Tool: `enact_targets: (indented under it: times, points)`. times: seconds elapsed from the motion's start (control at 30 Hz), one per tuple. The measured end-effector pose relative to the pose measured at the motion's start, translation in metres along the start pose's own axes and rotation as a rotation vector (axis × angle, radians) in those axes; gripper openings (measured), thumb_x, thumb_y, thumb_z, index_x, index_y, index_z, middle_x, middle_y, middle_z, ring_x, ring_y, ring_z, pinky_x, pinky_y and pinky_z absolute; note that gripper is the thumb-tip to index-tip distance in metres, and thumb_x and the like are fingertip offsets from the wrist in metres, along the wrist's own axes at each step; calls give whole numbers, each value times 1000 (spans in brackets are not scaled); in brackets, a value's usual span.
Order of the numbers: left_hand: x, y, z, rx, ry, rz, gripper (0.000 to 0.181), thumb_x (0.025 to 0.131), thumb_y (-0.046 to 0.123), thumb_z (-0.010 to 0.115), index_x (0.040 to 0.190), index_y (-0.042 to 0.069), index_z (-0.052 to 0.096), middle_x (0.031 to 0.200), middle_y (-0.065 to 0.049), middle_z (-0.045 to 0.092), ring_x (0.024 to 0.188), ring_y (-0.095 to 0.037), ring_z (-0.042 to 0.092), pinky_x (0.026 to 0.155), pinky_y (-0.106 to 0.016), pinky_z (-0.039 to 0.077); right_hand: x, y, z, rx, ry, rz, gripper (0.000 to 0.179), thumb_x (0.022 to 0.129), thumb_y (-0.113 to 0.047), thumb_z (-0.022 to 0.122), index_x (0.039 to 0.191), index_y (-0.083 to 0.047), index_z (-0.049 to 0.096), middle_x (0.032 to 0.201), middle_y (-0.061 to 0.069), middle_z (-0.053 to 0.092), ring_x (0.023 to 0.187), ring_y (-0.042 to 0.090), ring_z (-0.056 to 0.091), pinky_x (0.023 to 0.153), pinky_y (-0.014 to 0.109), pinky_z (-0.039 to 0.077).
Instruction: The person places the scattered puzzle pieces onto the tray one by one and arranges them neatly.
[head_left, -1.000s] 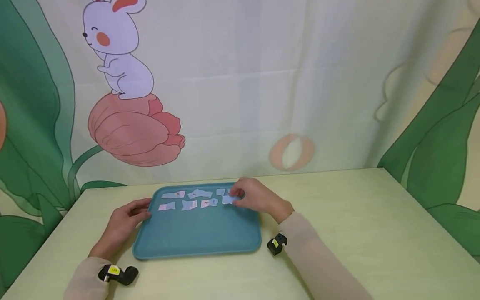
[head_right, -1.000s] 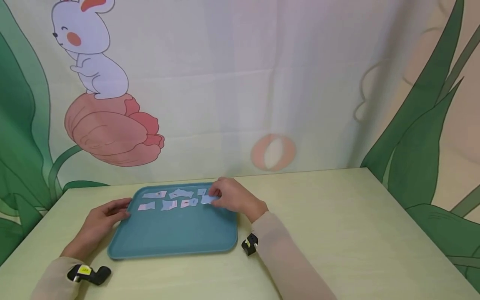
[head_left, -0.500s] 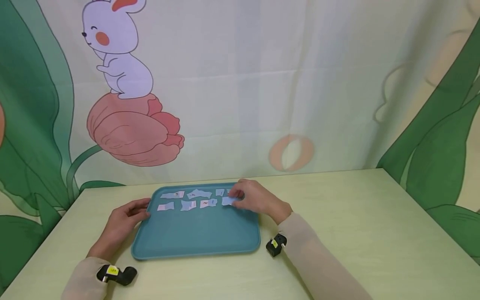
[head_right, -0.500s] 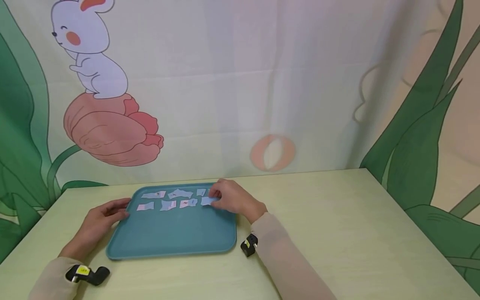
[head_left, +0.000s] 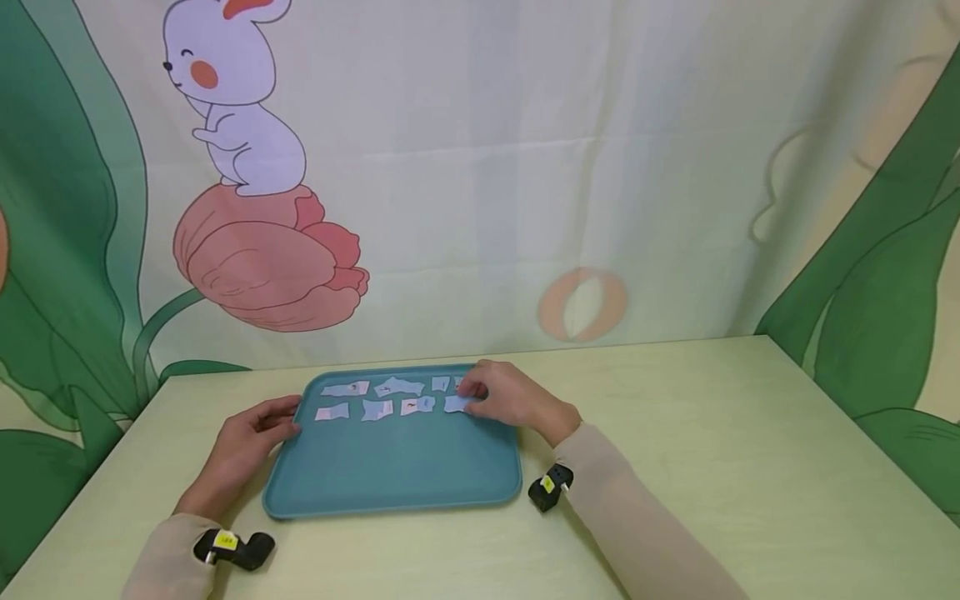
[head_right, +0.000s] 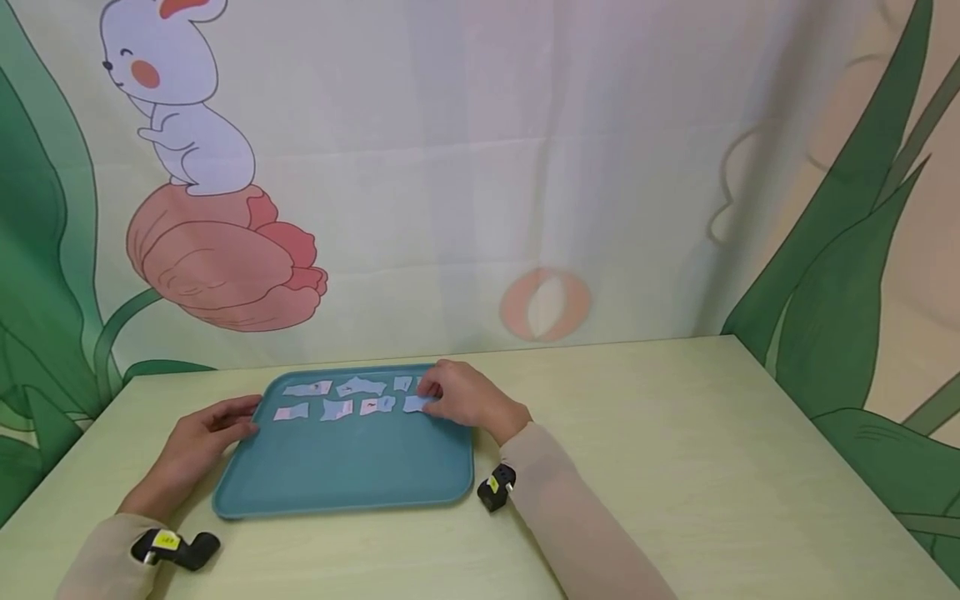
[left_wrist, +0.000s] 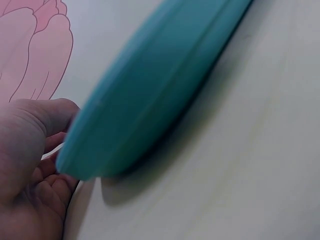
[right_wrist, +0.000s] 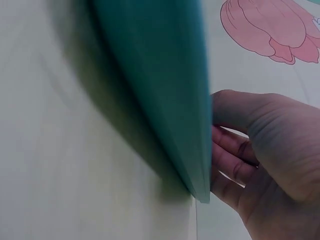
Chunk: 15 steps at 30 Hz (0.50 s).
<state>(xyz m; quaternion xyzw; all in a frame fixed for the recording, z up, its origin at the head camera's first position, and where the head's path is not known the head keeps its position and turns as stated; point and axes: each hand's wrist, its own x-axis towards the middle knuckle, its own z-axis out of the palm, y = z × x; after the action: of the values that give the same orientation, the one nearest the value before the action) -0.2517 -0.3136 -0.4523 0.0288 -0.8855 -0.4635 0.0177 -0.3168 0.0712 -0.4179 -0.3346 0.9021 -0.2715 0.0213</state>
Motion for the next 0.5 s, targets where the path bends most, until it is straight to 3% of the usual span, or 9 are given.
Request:
enact_targets:
  times: [0.5]
  points:
    - [-1, -1, -2, 0, -3, -2, 53, 108, 12, 60, 157, -2, 47, 150, -27, 54, 131, -40, 56, 102, -33, 55, 5, -2, 4, -20, -10, 24, 15, 96, -7, 79, 111, -5, 80, 104, 3, 67, 99, 20, 67, 91, 32, 57]
